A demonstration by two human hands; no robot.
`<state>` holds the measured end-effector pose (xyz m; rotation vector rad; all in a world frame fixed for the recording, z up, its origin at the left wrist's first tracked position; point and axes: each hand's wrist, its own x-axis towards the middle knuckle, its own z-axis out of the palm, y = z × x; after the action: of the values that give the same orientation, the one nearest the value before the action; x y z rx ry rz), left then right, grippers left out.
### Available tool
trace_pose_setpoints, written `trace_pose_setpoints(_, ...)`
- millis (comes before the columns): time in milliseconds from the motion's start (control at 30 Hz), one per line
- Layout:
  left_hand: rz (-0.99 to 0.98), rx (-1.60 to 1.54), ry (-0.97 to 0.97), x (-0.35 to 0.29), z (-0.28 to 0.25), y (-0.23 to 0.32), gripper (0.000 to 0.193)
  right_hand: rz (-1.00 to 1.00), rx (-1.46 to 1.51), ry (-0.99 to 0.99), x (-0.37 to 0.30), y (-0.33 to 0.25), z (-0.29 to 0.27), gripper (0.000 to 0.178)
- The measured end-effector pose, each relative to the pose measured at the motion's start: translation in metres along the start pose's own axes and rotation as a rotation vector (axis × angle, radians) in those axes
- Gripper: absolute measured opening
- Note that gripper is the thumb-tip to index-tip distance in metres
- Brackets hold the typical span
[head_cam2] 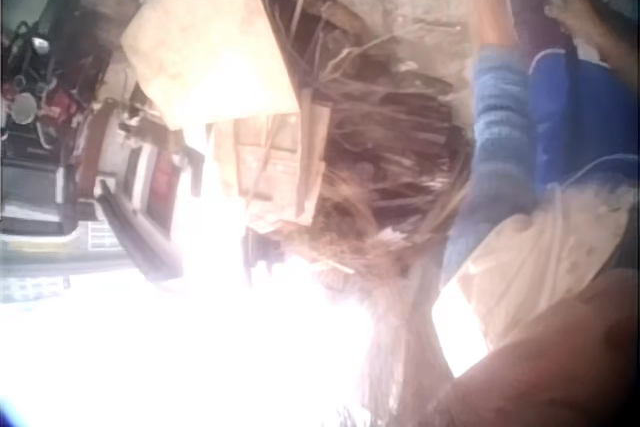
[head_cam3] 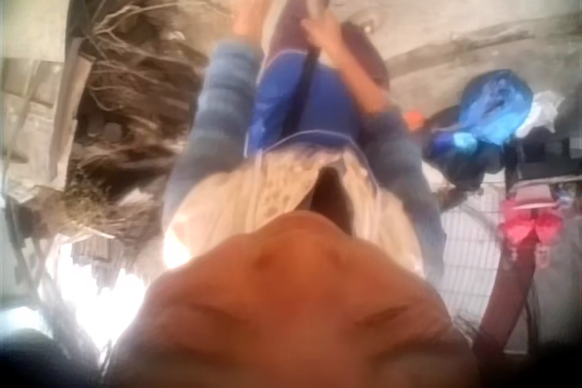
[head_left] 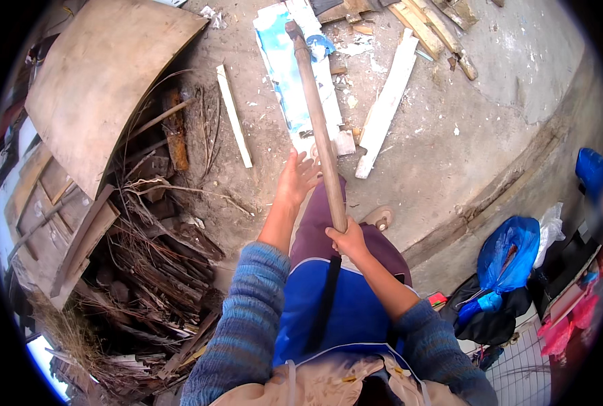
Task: The person uses a sledgehammer to break a wooden board into smaller pieces on a concrete floor. They repeatedly strike the board, repositioning it as needed, and eventually put on a pair of black gloves.
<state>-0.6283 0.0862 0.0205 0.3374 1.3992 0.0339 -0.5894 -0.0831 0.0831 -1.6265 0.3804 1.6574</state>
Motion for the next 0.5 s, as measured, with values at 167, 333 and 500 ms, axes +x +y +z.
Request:
trace_pose_setpoints(167,-0.034,-0.365,-0.505,-0.026,0.070,0.039,0.067,-0.100,0.448,-0.313,-0.066,-0.140,0.005,0.029)
trace_pose_setpoints(333,-0.035,-0.195,-0.396,-0.001,0.085,0.076,0.060,-0.125,0.343,-0.392,-0.061,-0.138,0.003,0.034)
trace_pose_setpoints(500,-0.216,-0.012,-0.319,0.007,0.062,0.021,0.065,-0.062,-0.237,-0.009,-0.025,-0.027,-0.010,0.035)
